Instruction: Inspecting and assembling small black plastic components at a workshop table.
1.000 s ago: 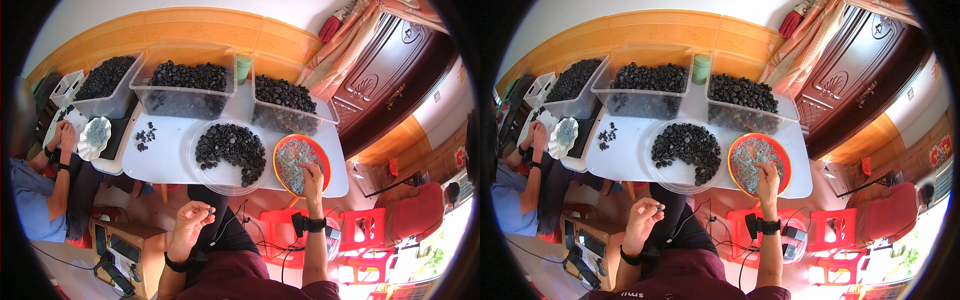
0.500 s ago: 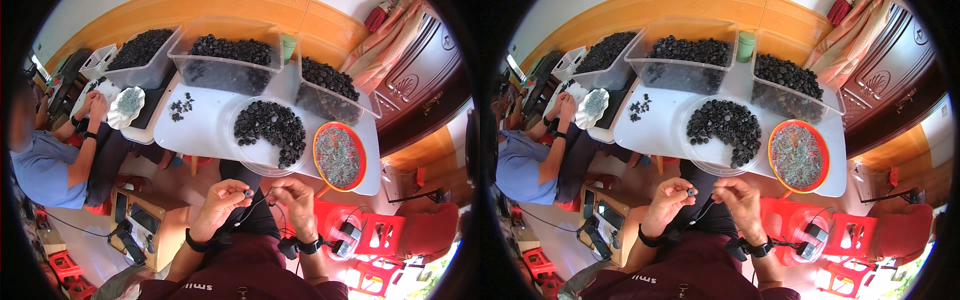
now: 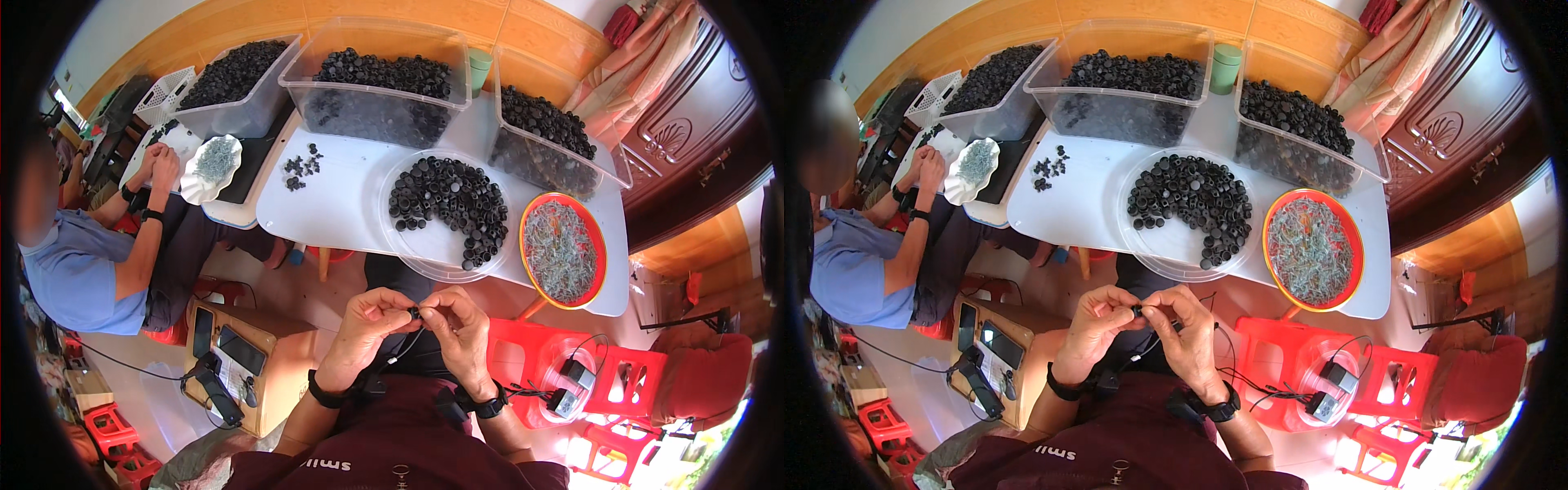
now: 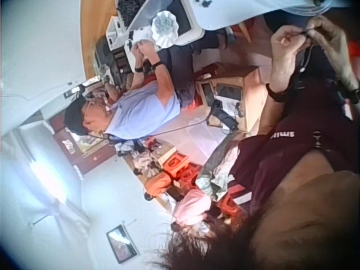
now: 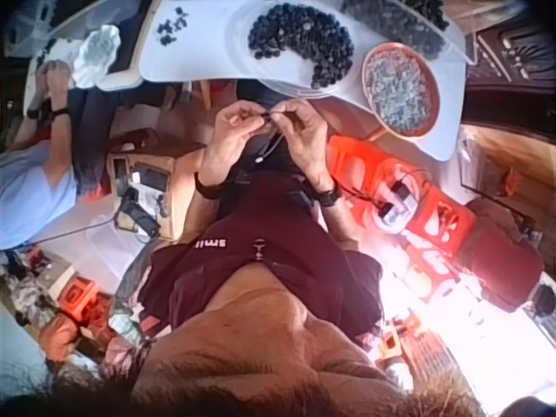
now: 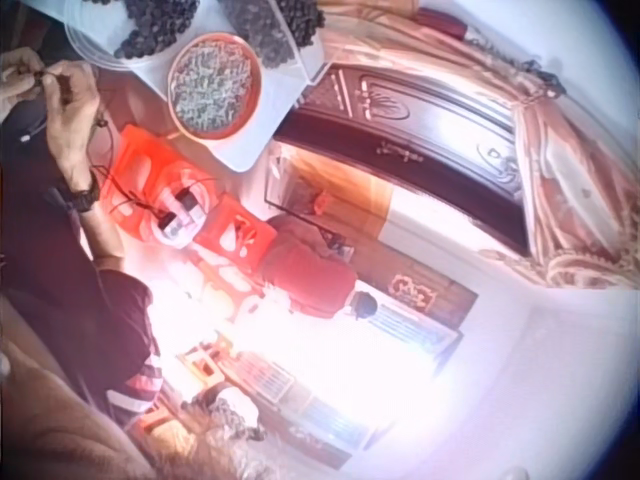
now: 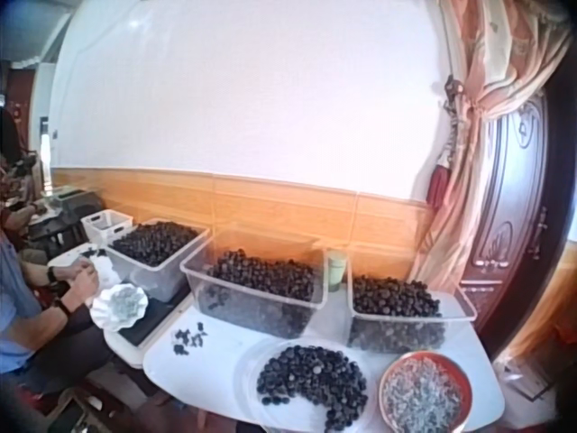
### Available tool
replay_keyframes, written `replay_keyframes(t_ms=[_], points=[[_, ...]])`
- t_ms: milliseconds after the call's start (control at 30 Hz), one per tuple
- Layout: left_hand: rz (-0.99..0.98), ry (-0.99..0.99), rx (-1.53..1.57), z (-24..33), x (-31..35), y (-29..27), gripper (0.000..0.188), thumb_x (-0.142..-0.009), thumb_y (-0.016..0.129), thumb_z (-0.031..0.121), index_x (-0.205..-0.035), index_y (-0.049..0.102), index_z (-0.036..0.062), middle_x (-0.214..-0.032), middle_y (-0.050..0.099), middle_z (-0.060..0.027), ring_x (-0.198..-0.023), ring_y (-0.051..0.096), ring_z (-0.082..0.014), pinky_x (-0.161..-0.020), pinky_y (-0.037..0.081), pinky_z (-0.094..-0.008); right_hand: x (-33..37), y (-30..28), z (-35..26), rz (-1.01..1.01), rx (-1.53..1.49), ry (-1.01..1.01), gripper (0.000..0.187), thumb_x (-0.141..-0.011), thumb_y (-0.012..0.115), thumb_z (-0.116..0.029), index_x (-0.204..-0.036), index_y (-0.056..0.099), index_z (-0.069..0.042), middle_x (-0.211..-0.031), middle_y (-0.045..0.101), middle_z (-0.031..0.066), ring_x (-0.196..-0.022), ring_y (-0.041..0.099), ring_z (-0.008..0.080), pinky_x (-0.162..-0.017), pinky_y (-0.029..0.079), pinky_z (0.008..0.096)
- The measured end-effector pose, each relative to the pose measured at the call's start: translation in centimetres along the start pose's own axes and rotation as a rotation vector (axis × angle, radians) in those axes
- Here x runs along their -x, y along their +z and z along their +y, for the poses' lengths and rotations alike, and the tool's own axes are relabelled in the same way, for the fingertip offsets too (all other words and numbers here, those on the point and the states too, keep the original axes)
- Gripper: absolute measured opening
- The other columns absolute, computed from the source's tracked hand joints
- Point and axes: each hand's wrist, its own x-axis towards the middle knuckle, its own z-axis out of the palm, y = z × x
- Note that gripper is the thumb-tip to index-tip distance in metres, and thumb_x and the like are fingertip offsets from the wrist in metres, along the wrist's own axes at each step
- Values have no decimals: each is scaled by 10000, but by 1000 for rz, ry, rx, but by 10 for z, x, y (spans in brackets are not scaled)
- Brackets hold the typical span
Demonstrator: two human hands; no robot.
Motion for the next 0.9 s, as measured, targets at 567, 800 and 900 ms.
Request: replay_keyframes(t_ms=[567, 800, 900], points=[[58, -12, 4, 9, -11, -4, 132, -809, 619, -9, -939, 592, -17, -954, 633, -125, -857, 636, -181, -788, 549, -315, -2, 3, -7, 102, 484, -218, 317, -801, 629, -27, -1113, 580, 8, -982, 554, 123, -731, 599, 158, -637, 489, 258], [15, 167, 256, 38, -51, -2, 147, -854, 592, 37, -990, 565, -13, -983, 609, -138, -869, 631, -160, -807, 542, -248, 15, 2, 19, -603, 99, 229, 875, -674, 800, -265, -1363, 307, -49, -1276, 459, 183, -1213, 434, 277, -992, 378, 411], [66, 208, 299, 44, -55, 5, 166, -848, 599, 36, -1004, 568, -15, -978, 614, -137, -848, 635, -149, -807, 542, -238, 16, 14, 29, -703, 78, 218, 813, -714, 770, -269, -1350, 315, -45, -1261, 466, 151, -1187, 452, 247, -977, 392, 394]])
